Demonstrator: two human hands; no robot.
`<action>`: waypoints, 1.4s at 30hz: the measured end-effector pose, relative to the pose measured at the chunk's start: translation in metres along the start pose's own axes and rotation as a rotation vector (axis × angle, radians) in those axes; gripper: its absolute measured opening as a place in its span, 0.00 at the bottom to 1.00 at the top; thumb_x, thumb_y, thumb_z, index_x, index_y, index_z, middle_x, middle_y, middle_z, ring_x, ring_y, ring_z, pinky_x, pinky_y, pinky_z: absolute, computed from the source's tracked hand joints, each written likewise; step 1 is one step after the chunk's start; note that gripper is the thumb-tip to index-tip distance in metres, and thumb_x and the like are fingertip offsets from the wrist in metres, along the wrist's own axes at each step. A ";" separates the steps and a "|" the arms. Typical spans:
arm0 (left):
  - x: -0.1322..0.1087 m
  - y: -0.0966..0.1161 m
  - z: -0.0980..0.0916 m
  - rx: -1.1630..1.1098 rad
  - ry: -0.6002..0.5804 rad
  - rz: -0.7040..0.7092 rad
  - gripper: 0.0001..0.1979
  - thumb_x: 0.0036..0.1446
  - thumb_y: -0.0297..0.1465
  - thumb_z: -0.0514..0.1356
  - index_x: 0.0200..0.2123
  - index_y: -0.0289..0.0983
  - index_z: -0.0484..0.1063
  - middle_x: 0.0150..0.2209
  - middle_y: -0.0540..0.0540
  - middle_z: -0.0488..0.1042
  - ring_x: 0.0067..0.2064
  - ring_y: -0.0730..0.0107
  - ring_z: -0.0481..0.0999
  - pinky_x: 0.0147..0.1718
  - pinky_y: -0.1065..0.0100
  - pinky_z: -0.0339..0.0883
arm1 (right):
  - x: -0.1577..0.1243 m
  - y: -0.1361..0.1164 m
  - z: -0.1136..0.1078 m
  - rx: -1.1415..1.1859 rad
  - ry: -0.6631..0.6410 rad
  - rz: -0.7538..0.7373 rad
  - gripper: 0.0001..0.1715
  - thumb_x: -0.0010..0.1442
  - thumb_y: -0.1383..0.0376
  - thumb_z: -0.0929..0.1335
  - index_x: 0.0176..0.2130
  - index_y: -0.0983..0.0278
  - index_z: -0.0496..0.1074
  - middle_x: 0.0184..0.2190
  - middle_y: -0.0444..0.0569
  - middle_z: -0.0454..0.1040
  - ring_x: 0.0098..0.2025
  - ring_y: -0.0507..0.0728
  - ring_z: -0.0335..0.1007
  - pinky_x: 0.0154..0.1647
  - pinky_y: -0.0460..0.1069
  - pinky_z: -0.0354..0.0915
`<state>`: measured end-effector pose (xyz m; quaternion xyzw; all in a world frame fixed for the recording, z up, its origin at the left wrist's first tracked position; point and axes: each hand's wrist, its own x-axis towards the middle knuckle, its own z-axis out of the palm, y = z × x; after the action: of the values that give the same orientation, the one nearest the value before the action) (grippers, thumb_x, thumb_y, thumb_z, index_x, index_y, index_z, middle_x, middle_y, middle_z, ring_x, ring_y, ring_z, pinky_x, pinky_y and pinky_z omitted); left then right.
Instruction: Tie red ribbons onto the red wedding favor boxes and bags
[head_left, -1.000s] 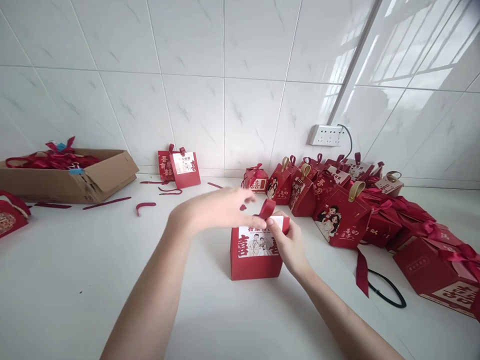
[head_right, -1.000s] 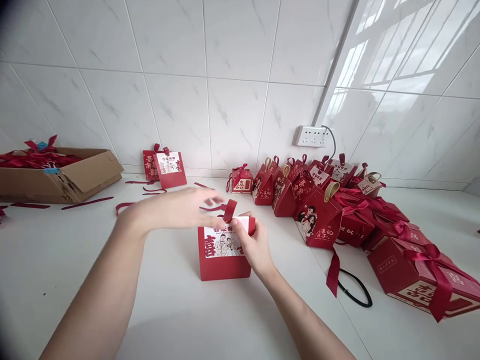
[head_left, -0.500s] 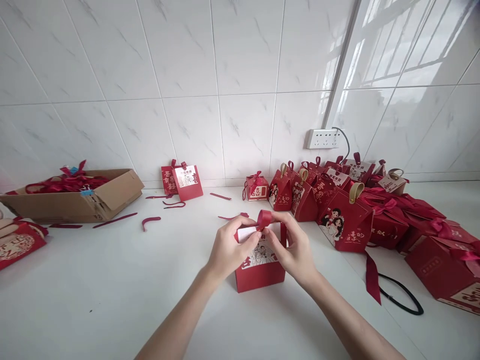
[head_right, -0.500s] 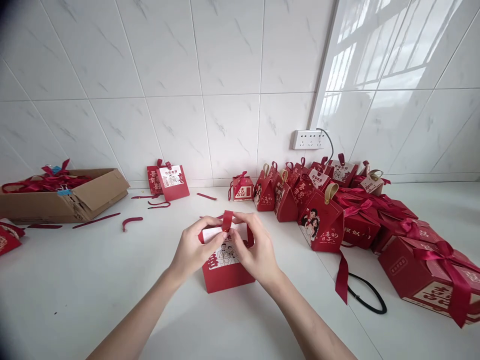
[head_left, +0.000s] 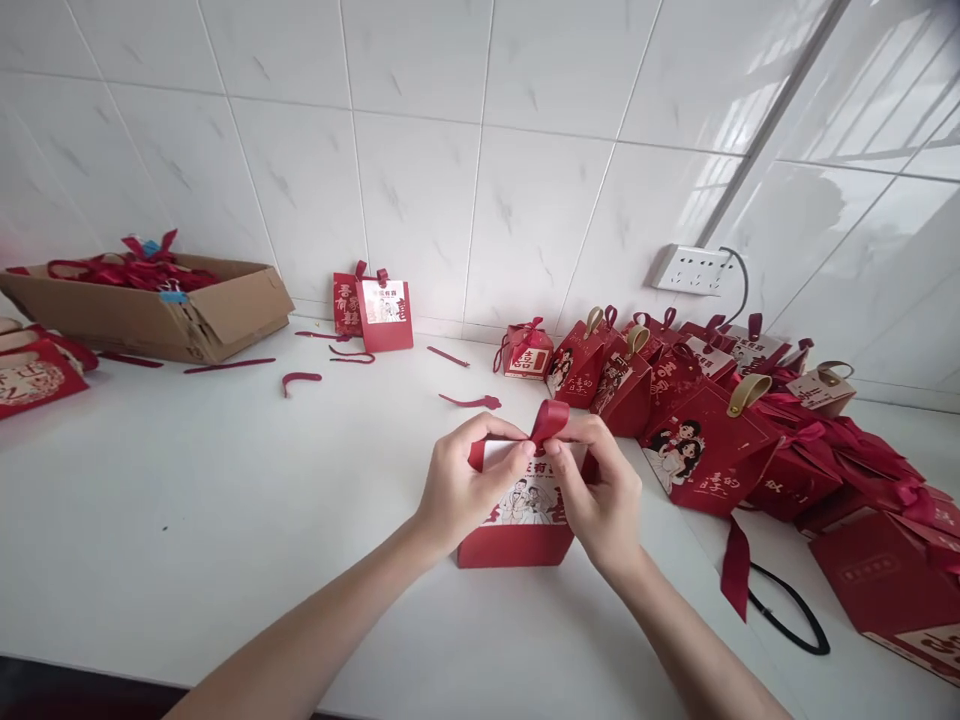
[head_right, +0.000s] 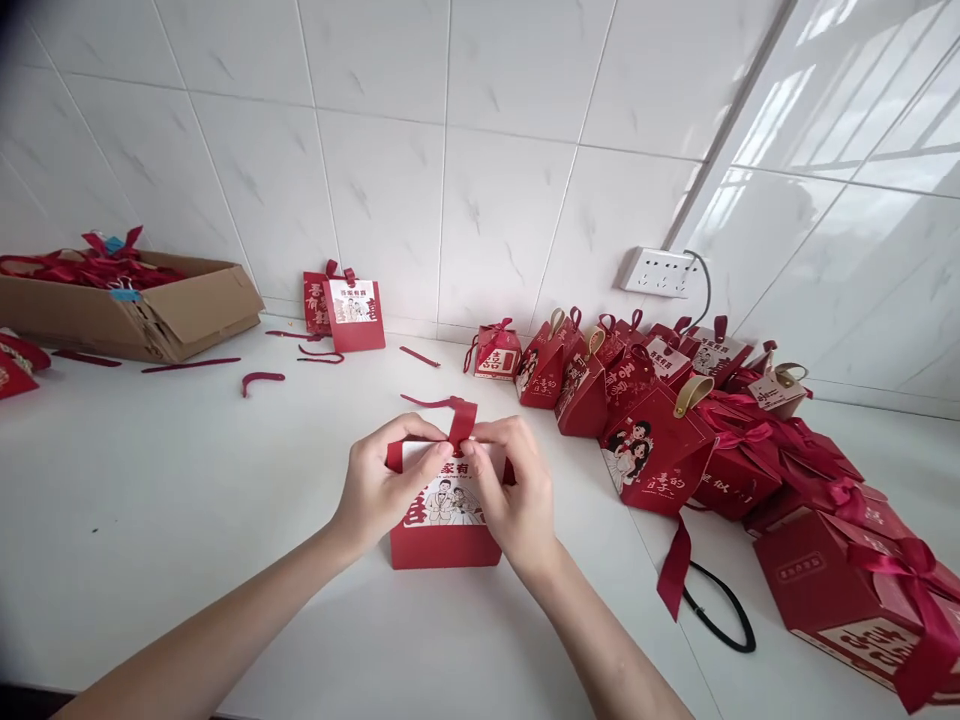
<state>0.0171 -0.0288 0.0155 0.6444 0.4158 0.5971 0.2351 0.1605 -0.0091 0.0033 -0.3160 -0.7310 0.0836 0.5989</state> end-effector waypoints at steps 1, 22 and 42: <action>0.000 0.001 0.000 0.001 -0.003 -0.011 0.05 0.52 0.33 0.61 0.28 0.38 0.71 0.27 0.51 0.76 0.30 0.72 0.75 0.30 0.72 0.69 | -0.002 0.001 0.000 -0.016 0.029 -0.034 0.04 0.60 0.68 0.65 0.38 0.60 0.66 0.30 0.44 0.68 0.31 0.52 0.66 0.31 0.47 0.63; 0.000 0.005 -0.001 -0.058 -0.031 -0.045 0.08 0.53 0.34 0.62 0.26 0.36 0.74 0.23 0.52 0.74 0.26 0.76 0.72 0.25 0.76 0.65 | -0.006 0.002 -0.006 -0.299 0.084 -0.447 0.12 0.56 0.77 0.67 0.38 0.63 0.68 0.37 0.50 0.66 0.35 0.53 0.68 0.22 0.46 0.64; -0.002 0.003 -0.002 -0.071 -0.048 -0.047 0.08 0.55 0.34 0.59 0.28 0.36 0.74 0.25 0.51 0.74 0.26 0.75 0.71 0.27 0.74 0.65 | -0.005 -0.003 -0.004 -0.248 0.045 -0.361 0.14 0.56 0.77 0.66 0.40 0.62 0.65 0.34 0.48 0.65 0.36 0.54 0.67 0.31 0.50 0.66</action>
<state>0.0161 -0.0320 0.0172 0.6399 0.4034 0.5902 0.2818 0.1634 -0.0151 0.0021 -0.2531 -0.7669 -0.1226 0.5769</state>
